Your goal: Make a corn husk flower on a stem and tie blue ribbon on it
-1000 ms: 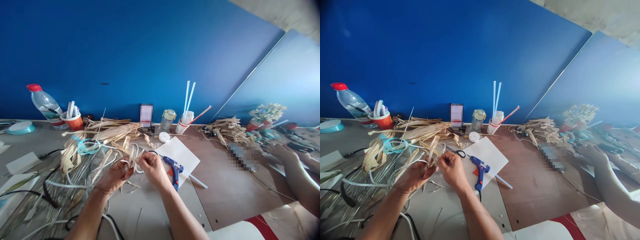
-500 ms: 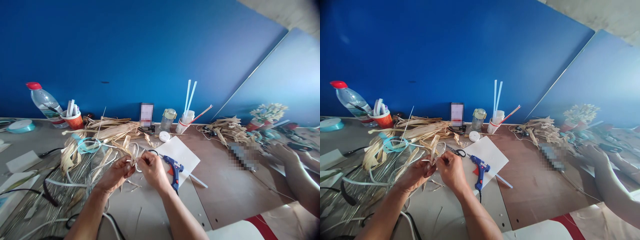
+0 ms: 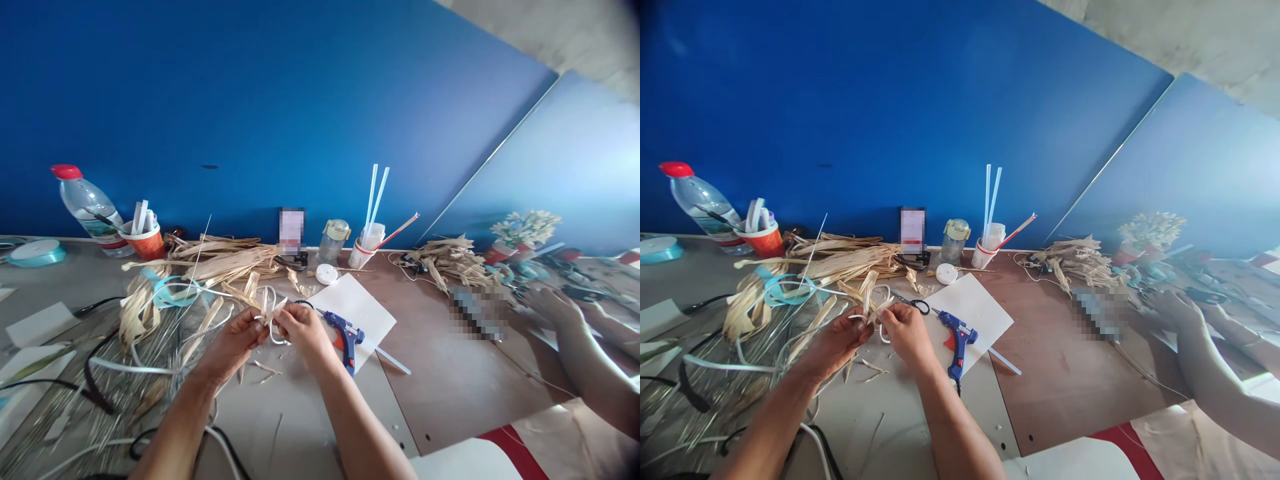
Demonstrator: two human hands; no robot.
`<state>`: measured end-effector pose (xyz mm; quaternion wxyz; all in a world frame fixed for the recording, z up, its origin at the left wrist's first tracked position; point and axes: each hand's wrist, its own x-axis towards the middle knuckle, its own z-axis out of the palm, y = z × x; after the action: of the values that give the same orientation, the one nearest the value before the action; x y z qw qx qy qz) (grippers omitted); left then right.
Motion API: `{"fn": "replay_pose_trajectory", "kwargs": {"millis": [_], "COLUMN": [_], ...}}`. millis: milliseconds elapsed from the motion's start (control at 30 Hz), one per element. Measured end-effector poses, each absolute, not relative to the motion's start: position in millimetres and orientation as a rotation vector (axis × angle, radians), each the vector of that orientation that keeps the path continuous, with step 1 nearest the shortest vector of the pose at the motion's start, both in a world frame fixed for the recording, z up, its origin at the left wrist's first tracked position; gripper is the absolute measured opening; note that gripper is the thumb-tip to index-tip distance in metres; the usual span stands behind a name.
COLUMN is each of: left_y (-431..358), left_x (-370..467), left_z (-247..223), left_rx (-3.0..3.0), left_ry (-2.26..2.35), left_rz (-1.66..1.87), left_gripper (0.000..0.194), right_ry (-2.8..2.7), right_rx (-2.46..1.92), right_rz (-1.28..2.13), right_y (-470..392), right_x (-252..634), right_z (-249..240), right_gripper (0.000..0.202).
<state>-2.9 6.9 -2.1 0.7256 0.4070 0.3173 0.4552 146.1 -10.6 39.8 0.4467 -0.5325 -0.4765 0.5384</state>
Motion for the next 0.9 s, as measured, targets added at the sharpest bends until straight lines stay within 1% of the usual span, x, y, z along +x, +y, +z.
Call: {"fn": "replay_pose_trajectory", "kwargs": {"millis": [67, 133, 233, 300, 400, 467, 567, 667, 767, 900], "left_y": [8, 9, 11, 12, 13, 14, 15, 17, 17, 17], "left_x": [-2, -2, -2, -2, -1, 0, 0, 1, 1, 1], "left_z": [-2, -2, -3, -5, -8, -9, -13, -17, -19, -17], "left_rx": [0.908, 0.922, 0.950, 0.973, 1.009, 1.031, 1.065, 1.078, 1.079, 1.070], "left_ry": [0.711, 0.720, 0.749, 0.772, 0.795, 0.798, 0.803, 0.814, 0.817, 0.807], "left_rz": [1.044, 1.086, 1.125, 1.146, 1.198, 1.211, 1.194, 1.198, 1.201, 1.209], "left_gripper": [0.023, 0.022, 0.020, 0.019, 0.017, 0.018, 0.019, 0.021, 0.021, 0.021], "right_ry": [-1.251, -1.319, -1.376, -1.379, -1.361, -1.401, -1.401, -1.457, -1.499, -1.390], "right_rx": [-1.345, -1.364, -1.433, -1.592, -1.886, -2.089, -2.330, -2.472, -2.551, -2.544], "right_rz": [1.295, 1.229, 1.060, 0.876, 0.511, 0.370, 0.325, 0.358, 0.395, 0.453], "right_y": [-12, -16, -29, -43, -66, -79, -86, -80, -73, -69], "right_x": [149, 155, 175, 196, 232, 249, 256, 247, 239, 242], "right_z": [43, 50, 58, 56, 39, 24, 8, 2, 2, 0], "right_gripper": [0.028, 0.025, 0.027, 0.028, 0.028, 0.031, 0.032, 0.035, 0.034, 0.026]}}
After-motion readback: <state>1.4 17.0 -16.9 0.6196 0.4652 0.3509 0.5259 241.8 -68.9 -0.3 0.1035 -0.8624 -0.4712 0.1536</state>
